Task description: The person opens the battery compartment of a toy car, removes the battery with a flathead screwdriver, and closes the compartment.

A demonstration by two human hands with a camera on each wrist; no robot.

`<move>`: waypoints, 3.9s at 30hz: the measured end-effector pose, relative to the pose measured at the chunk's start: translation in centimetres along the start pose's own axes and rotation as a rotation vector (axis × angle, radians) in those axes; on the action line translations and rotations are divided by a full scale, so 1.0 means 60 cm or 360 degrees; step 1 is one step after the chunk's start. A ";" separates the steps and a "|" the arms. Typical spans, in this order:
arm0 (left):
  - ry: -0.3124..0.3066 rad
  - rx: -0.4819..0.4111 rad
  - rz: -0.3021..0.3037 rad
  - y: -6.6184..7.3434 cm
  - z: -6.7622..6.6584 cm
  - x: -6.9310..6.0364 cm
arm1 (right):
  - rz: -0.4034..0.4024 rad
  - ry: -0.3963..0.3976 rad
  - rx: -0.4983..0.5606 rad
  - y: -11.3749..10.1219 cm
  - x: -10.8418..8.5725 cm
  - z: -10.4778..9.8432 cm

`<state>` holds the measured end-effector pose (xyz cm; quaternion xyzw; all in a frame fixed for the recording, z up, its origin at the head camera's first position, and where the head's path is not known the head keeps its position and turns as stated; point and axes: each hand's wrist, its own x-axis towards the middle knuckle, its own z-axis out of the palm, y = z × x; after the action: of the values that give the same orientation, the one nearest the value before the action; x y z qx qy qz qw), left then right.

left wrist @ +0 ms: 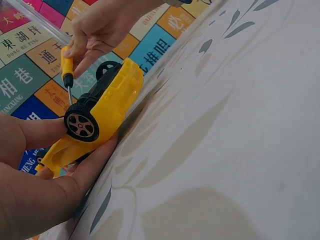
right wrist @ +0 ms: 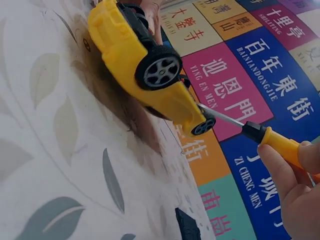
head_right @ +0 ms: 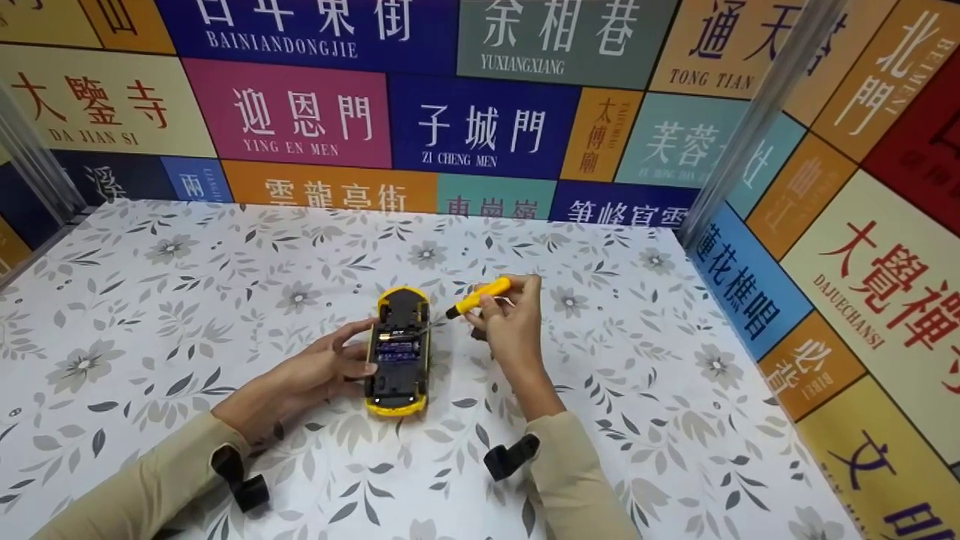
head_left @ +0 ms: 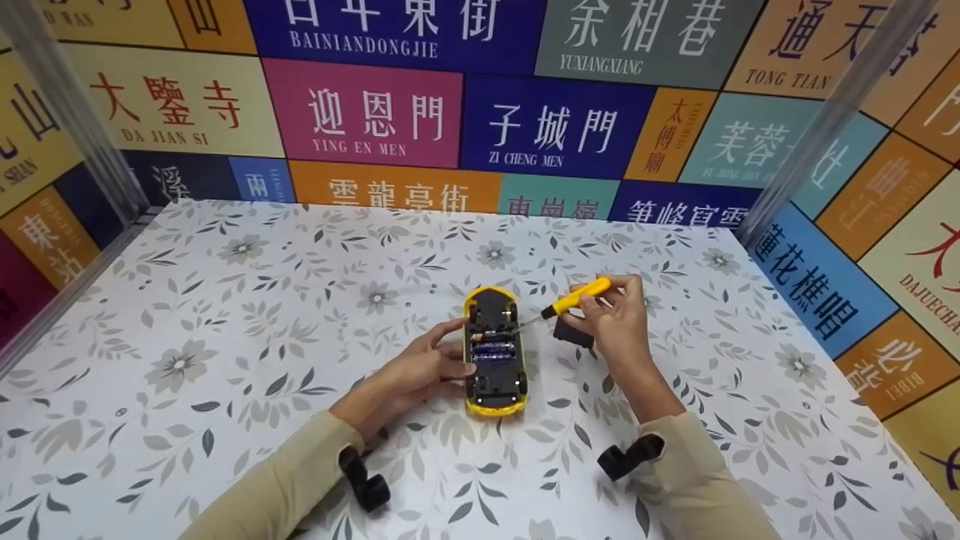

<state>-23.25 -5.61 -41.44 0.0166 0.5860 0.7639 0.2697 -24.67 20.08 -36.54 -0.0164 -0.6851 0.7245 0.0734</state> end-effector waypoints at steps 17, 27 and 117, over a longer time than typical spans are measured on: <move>0.0011 -0.0002 0.0026 -0.001 0.003 -0.002 | -0.0592 -0.0134 -0.0604 -0.017 -0.047 0.042; 0.0079 -0.0017 0.0022 -0.001 0.011 -0.002 | -0.0911 -0.0199 -0.1119 -0.024 -0.069 0.065; 0.0118 -0.0026 -0.0013 -0.001 0.008 0.001 | -0.0641 -0.0248 -0.0904 -0.042 -0.066 0.046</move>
<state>-23.11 -5.14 -41.39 -0.0164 0.5894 0.7677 0.2511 -20.91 16.97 -34.16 0.1545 -0.8523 0.4752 0.1547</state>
